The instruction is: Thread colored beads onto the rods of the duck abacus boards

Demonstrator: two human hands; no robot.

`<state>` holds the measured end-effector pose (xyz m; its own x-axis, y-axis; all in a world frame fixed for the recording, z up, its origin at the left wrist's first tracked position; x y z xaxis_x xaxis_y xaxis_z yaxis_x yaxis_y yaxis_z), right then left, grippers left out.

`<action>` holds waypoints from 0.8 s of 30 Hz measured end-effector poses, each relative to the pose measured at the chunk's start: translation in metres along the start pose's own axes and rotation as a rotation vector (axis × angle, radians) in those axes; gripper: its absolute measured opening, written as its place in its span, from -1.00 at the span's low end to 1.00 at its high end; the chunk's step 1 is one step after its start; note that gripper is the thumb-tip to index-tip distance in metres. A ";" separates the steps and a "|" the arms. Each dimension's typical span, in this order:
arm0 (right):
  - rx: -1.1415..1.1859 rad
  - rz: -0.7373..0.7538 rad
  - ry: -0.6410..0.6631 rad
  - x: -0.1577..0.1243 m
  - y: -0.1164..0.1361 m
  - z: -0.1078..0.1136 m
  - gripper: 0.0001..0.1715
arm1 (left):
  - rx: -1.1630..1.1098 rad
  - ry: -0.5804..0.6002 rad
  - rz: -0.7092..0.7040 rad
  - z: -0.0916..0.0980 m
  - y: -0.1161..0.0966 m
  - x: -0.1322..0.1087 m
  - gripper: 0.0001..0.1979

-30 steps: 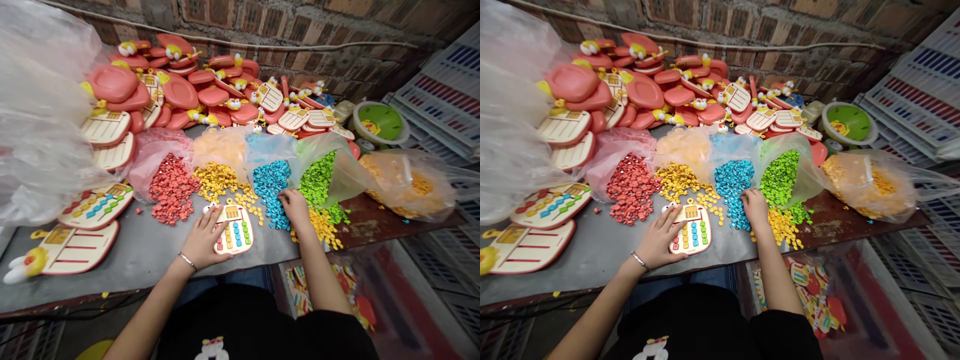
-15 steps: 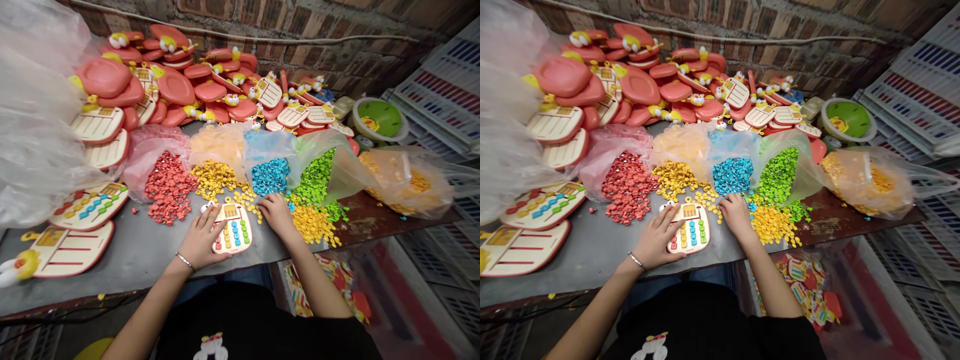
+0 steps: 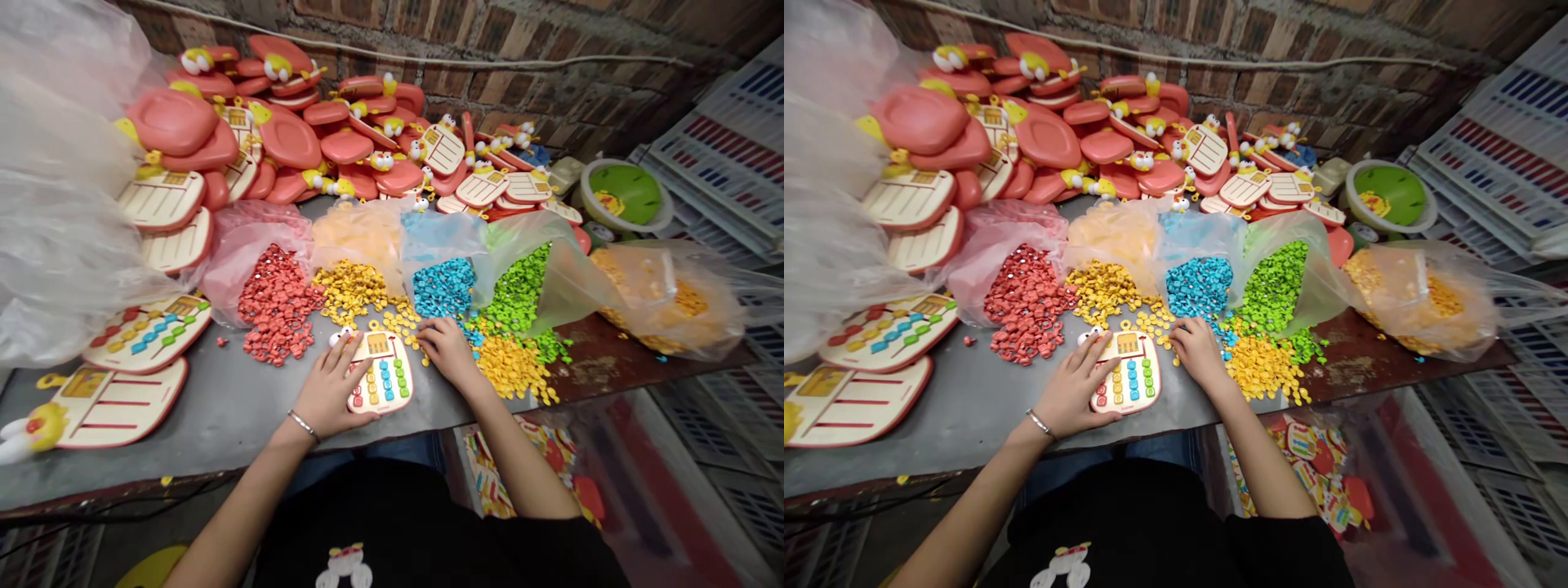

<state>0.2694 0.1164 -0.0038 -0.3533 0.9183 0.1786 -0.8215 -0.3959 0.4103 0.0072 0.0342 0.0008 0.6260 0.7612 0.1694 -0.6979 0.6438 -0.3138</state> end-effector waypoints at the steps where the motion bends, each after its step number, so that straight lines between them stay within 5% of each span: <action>1: 0.005 0.000 -0.003 0.000 0.000 0.000 -0.86 | 0.004 0.004 0.002 0.000 0.000 0.000 -0.19; 24: 0.185 -0.014 0.000 0.001 0.005 0.004 -0.81 | -0.028 -0.010 0.011 0.000 0.000 0.000 -0.20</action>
<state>0.2663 0.1154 0.0018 -0.3425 0.9237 0.1715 -0.7303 -0.3766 0.5700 0.0077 0.0341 0.0007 0.6148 0.7690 0.1750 -0.6945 0.6331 -0.3419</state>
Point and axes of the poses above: each hand's wrist, its own x-axis towards the middle knuckle, its own z-axis out of the back of the hand, y = z × x, the point moved 1 cm from there along x, towards the middle knuckle, and after that the axes turned 9 degrees about -z, right-handed, at the moved point
